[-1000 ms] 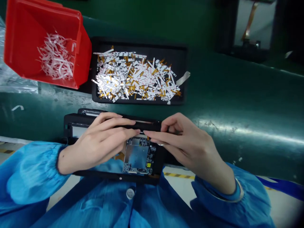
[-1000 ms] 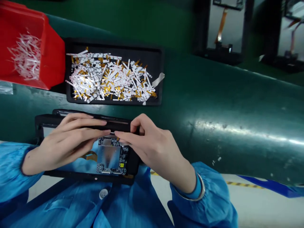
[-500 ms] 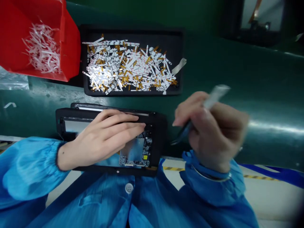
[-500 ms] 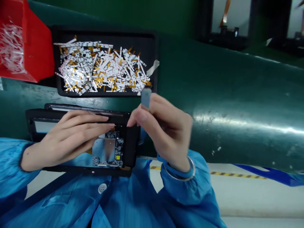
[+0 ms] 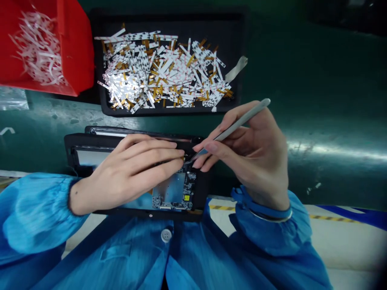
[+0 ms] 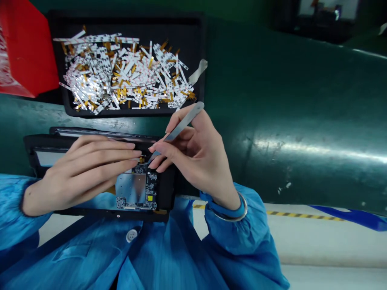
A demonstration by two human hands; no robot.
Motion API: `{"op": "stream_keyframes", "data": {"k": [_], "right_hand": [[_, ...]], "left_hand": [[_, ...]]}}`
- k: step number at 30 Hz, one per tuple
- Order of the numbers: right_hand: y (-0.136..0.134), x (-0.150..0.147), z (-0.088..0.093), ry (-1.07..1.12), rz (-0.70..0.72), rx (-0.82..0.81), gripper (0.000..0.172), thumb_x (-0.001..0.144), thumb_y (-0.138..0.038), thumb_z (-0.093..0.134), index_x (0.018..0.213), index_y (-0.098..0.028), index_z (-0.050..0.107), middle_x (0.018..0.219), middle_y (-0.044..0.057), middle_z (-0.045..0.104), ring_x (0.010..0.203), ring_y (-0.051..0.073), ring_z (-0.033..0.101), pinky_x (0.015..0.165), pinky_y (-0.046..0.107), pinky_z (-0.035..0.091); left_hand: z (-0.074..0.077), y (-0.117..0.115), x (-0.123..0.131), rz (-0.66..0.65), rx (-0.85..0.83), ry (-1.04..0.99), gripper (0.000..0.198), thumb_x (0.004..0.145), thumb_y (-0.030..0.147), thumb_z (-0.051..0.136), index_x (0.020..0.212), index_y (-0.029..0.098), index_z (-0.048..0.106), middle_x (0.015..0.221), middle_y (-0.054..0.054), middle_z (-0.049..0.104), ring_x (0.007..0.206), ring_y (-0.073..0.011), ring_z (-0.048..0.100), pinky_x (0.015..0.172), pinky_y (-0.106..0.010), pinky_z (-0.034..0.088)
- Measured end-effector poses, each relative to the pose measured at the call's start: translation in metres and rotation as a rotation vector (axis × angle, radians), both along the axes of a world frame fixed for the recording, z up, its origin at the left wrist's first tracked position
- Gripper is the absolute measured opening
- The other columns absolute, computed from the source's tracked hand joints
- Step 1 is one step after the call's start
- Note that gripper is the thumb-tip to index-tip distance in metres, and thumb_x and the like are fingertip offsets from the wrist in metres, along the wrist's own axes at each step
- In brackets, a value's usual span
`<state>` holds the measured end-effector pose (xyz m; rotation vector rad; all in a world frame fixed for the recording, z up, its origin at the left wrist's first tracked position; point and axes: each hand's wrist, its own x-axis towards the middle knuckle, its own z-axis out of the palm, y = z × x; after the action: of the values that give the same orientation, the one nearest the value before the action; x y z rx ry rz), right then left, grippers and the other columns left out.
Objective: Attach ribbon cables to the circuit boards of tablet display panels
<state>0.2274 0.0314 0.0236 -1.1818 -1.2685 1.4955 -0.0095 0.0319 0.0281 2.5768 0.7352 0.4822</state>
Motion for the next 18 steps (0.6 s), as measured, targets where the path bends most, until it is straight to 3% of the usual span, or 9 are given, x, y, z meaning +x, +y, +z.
{"op": "stream_keyframes", "data": {"k": [5, 9, 18], "right_hand": [[-0.002, -0.003, -0.002, 0.016, -0.055, -0.002, 0.026, 0.087, -0.014, 0.068, 0.095, -0.028, 0.048, 0.077, -0.006, 0.072, 0.058, 0.014, 0.072, 0.048, 0.026, 0.061], [-0.004, -0.003, -0.002, 0.016, -0.063, 0.008, 0.027, 0.087, -0.012, 0.069, 0.094, -0.028, 0.049, 0.076, -0.007, 0.072, 0.059, 0.014, 0.072, 0.050, 0.026, 0.062], [-0.005, -0.003, -0.003, 0.040, -0.098, 0.009, 0.027, 0.086, -0.008, 0.068, 0.093, -0.026, 0.049, 0.074, -0.008, 0.071, 0.060, 0.013, 0.072, 0.050, 0.023, 0.063]], "left_hand": [[-0.001, -0.005, -0.003, -0.040, 0.108, 0.047, 0.027, 0.100, 0.015, 0.046, 0.121, 0.023, 0.060, 0.130, -0.002, 0.066, 0.134, -0.0209, 0.053, 0.114, -0.043, 0.045], [-0.003, -0.011, -0.004, -0.054, 0.130, 0.088, 0.033, 0.100, 0.014, 0.043, 0.130, 0.017, 0.056, 0.132, -0.006, 0.064, 0.137, -0.0233, 0.049, 0.117, -0.047, 0.042], [-0.005, -0.015, -0.007, -0.051, 0.114, 0.070, 0.034, 0.097, 0.014, 0.050, 0.131, 0.015, 0.057, 0.131, -0.008, 0.064, 0.137, -0.0257, 0.048, 0.121, -0.047, 0.040]]}}
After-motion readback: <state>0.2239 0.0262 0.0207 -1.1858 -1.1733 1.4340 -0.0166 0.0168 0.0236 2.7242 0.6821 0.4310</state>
